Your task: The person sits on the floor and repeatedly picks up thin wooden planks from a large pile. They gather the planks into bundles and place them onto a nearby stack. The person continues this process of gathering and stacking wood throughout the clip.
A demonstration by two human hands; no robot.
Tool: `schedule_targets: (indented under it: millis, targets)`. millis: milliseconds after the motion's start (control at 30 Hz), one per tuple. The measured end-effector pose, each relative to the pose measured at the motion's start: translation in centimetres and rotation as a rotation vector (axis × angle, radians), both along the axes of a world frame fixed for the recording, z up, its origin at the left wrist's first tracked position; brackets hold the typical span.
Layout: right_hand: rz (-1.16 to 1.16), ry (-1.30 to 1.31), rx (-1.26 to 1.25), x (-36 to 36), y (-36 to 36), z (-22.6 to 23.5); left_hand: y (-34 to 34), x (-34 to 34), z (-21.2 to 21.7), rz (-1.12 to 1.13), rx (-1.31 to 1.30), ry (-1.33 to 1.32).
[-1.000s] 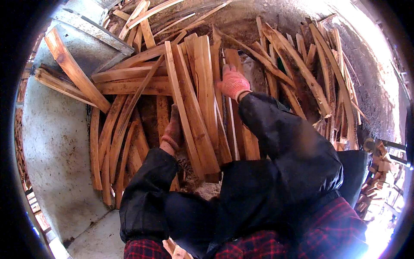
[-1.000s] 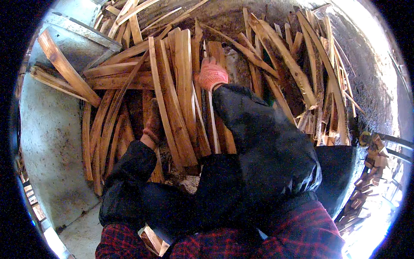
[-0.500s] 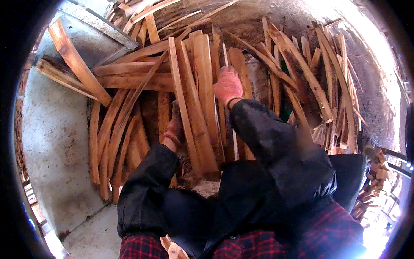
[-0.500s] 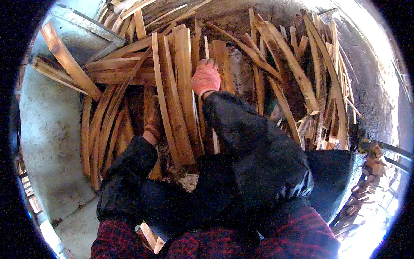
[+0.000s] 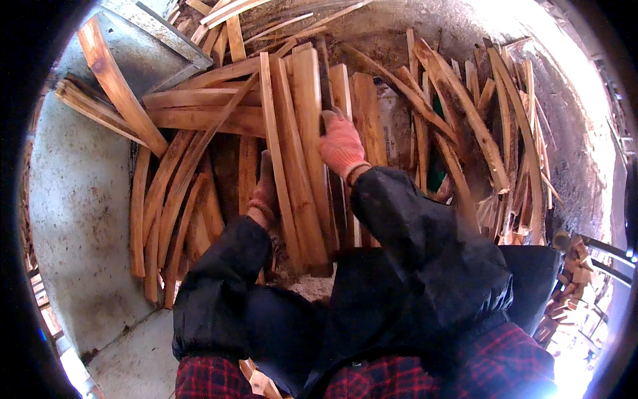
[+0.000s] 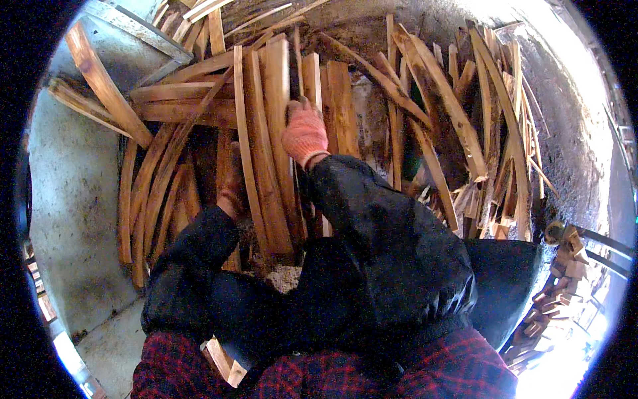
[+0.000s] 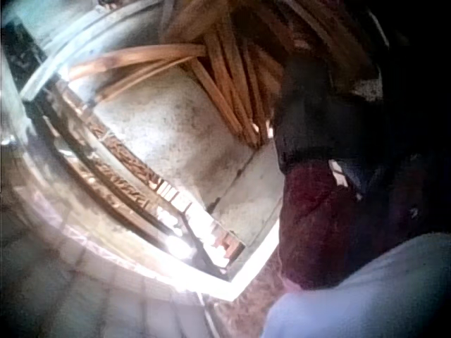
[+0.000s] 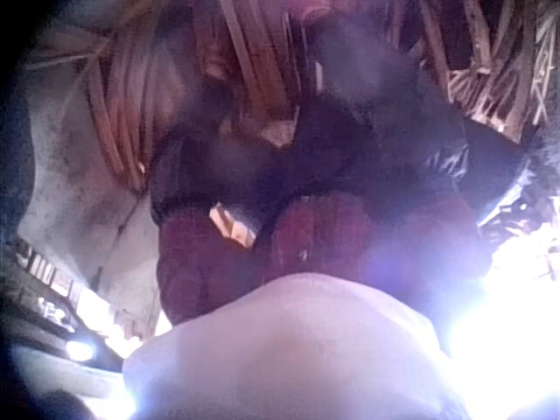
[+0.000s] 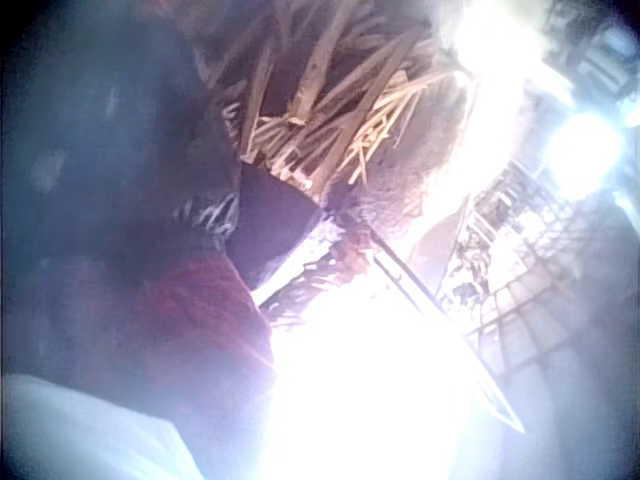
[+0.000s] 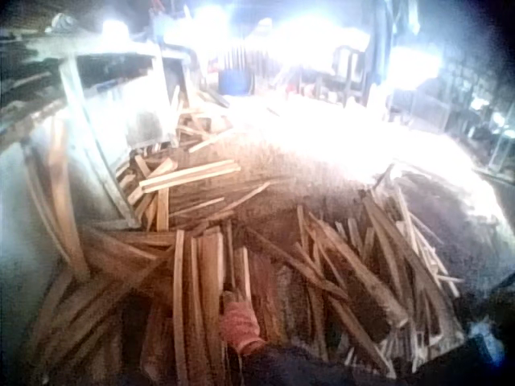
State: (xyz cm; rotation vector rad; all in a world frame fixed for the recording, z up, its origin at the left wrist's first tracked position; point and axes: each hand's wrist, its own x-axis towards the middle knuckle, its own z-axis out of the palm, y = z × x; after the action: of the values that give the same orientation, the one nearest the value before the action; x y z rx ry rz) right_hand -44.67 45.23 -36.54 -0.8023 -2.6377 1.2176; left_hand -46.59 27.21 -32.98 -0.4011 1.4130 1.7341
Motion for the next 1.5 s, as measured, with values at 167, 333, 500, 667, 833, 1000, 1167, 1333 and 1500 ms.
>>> schedule_targets:
  millis: [167, 333, 500, 667, 833, 1000, 1167, 1333, 1500]
  targets:
    - [-0.101, -0.142, -0.166, 0.1, -0.3, 2.9, -1.1, -0.5, -2.7, 0.0, -0.017, -0.046]
    - [-0.031, -0.249, -0.068, -0.8, 0.3, 2.2, -0.8, -0.7, -1.4, 0.02, 0.045, -0.143]
    - [0.006, -0.117, -0.352, -0.6, 4.3, 2.3, -0.2, -0.4, -0.2, -0.031, 0.013, -0.098]
    - [0.002, -0.13, -0.364, 0.6, 4.0, 2.0, -1.0, -0.4, -0.3, -0.061, -0.01, 0.021]
    - [-0.19, -0.017, -0.235, 5.2, 11.3, 5.2, -0.2, 0.1, 1.5, -0.076, -0.052, 0.165]
    - [-0.419, -0.053, 0.412, 8.7, 16.4, 4.0, -2.3, -1.5, -3.5, -0.082, 0.013, 0.08]
    - [-0.036, -0.284, 0.306, 8.6, 10.0, 2.0, -1.6, -1.5, -4.1, -0.116, 0.07, 0.049]
    - [-0.029, -0.589, 0.135, 9.0, 7.2, -0.3, -2.1, -1.8, -3.4, -0.135, 0.095, 0.041]
    - [0.421, -0.5, 0.285, 10.7, 8.1, -0.9, -2.9, -1.3, -2.4, -0.104, 0.025, -0.018]
